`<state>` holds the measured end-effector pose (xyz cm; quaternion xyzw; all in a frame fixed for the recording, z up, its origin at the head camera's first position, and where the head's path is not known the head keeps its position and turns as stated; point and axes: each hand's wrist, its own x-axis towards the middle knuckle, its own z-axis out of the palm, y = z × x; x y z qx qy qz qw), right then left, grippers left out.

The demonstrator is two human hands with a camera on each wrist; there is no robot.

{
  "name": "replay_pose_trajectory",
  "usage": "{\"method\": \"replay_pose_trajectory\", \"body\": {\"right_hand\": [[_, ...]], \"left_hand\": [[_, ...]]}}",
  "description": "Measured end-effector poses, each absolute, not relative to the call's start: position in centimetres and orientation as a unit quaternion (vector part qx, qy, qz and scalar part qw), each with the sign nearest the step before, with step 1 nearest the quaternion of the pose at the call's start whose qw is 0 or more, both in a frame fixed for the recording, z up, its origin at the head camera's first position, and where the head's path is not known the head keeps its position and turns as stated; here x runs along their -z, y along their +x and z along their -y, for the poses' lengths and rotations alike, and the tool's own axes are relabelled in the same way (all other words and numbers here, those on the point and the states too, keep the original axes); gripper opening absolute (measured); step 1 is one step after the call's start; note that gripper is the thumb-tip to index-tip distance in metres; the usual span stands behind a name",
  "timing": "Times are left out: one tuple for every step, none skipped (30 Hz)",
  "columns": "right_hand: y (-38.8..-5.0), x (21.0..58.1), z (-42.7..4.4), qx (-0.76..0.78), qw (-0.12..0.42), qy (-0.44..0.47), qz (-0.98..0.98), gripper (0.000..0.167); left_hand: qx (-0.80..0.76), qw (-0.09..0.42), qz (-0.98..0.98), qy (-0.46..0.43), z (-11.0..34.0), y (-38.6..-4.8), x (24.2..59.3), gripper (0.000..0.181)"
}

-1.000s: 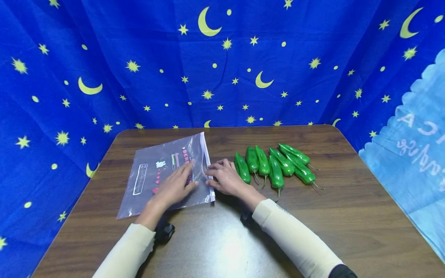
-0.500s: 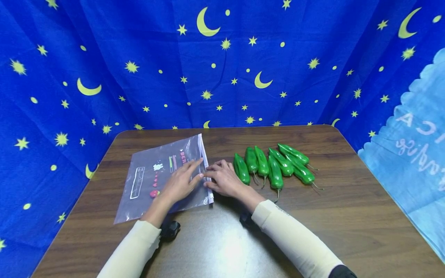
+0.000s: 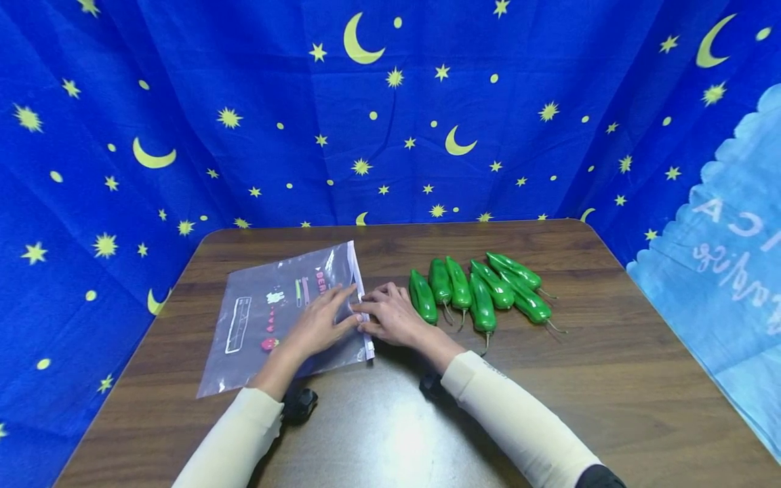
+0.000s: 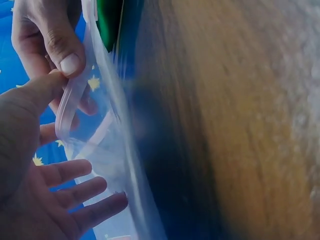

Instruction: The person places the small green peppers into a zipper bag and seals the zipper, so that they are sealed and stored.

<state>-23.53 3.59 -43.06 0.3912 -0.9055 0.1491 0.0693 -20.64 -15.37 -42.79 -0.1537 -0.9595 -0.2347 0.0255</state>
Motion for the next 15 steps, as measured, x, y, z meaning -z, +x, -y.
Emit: {"method": "replay_pose_trajectory", "body": {"right_hand": [[-23.51,43.05,-3.55,-0.147,0.067,0.392,0.906,0.043],[-23.48,43.04,-3.51,-0.146,0.064,0.393,0.905,0.043],[-23.47,43.05,-3.47,-0.145,0.061,0.395,0.905,0.043],[-23.45,43.04,-3.44,-0.143,0.058,0.398,0.904,0.043],[-23.43,43.03,-3.41,-0.143,0.054,0.399,0.904,0.043],[-23.41,43.00,-3.39,-0.142,0.050,0.400,0.904,0.043],[-23.40,42.98,-3.36,-0.142,0.048,0.401,0.904,0.044],[-23.39,42.98,-3.35,-0.142,0.042,0.401,0.904,0.045],[-23.39,42.98,-3.35,-0.141,0.037,0.400,0.905,0.046],[-23.38,42.94,-3.37,-0.142,0.030,0.398,0.906,0.048],[-23.37,42.95,-3.41,-0.141,0.026,0.396,0.907,0.049],[-23.38,42.94,-3.46,-0.141,0.021,0.393,0.908,0.051],[-23.39,42.92,-3.52,-0.143,0.018,0.390,0.910,0.053],[-23.39,42.91,-3.62,-0.144,0.015,0.387,0.911,0.055],[-23.40,42.85,-3.73,-0.147,0.014,0.384,0.911,0.056]], "left_hand": [[0.235,0.026,0.959,-0.154,15.38,-20.63,42.81,0.066],[0.236,0.026,0.959,-0.154,15.38,-20.60,42.83,0.066],[0.236,0.027,0.959,-0.155,15.38,-20.60,42.87,0.066],[0.236,0.027,0.959,-0.154,15.38,-20.59,42.90,0.066],[0.236,0.028,0.959,-0.155,15.37,-20.58,42.93,0.066],[0.237,0.027,0.959,-0.153,15.35,-20.58,42.94,0.066],[0.237,0.026,0.959,-0.153,15.34,-20.57,42.96,0.066],[0.238,0.026,0.959,-0.151,15.33,-20.55,42.98,0.066],[0.239,0.024,0.959,-0.150,15.33,-20.55,43.00,0.066],[0.241,0.022,0.959,-0.147,15.33,-20.55,43.02,0.066],[0.245,0.020,0.959,-0.145,15.32,-20.55,43.02,0.066],[0.247,0.017,0.958,-0.142,15.32,-20.53,43.01,0.066],[0.248,0.016,0.958,-0.141,15.33,-20.50,43.01,0.066],[0.250,0.015,0.958,-0.139,15.35,-20.49,43.00,0.066],[0.251,0.015,0.958,-0.138,15.39,-20.47,42.99,0.065]]}}
